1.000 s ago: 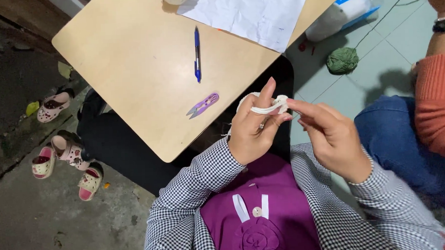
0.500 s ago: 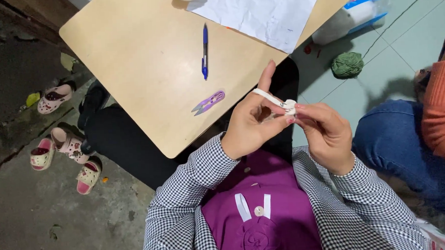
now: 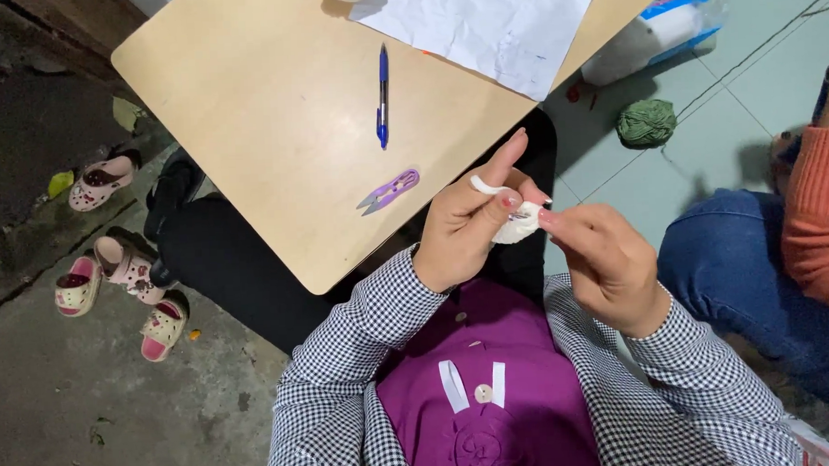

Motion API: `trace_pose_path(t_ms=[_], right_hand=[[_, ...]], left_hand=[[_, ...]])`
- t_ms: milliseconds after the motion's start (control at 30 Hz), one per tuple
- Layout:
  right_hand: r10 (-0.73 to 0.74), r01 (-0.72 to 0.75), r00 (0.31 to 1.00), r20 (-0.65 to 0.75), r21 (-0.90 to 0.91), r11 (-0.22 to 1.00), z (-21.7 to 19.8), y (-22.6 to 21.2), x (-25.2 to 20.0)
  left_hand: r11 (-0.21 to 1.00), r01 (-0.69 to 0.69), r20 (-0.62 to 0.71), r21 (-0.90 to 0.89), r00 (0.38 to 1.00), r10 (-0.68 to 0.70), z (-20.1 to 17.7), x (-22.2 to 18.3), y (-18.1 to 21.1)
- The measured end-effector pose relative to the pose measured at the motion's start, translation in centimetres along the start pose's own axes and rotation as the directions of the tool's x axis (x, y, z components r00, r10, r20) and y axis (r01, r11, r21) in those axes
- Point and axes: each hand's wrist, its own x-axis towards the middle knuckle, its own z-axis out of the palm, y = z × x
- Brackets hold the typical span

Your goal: A person is crocheting a white bag using a crochet hook and white yarn at a steady pace.

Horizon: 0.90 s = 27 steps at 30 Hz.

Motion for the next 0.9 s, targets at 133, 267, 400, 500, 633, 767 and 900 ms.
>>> trace_pose_path(t_ms=[133, 267, 400, 500, 633, 767, 900], right_hand=[[-0.013, 0.013, 0.999, 0.044, -0.013, 1.0, 0.0, 0.1, -0.3], [-0.003, 0.002, 0.998, 0.061, 0.012, 1.0, 0.5, 0.5, -0.5], [0.024, -0.031, 0.994, 0.107, 0.067, 0.997, 0.7, 0.6, -0.5], [0.067, -0.08, 0.987, 0.143, 0.088, 0.993, 0.7, 0.5, -0.6], [0.099, -0.111, 0.979, 0.181, 0.061, 0.992, 0.4, 0.2, -0.5], [0.103, -0.108, 0.979, 0.178, 0.017, 0.994, 0.0, 0.1, -0.5], [0.164, -0.127, 0.961, 0.225, -0.17, 0.977, -1.5, -0.4, -0.4]], left_hand=[[0.998, -0.033, -0.007, 0.048, 0.999, 0.033, -0.1, 0.2, 0.4], [0.993, -0.057, -0.008, 0.104, 0.998, 0.058, -0.2, 0.4, 0.7], [0.984, -0.075, -0.007, 0.159, 0.997, 0.077, -0.2, 0.6, 1.0], [0.977, -0.086, -0.008, 0.196, 0.996, 0.089, -0.1, 0.8, 1.3], [0.969, -0.087, -0.012, 0.232, 0.996, 0.092, 0.2, 1.1, 1.9], [0.969, -0.081, -0.002, 0.234, 0.997, 0.083, 0.4, 1.3, 2.1], [0.965, -0.062, 0.026, 0.253, 0.998, 0.057, 0.1, 1.7, 1.7]])
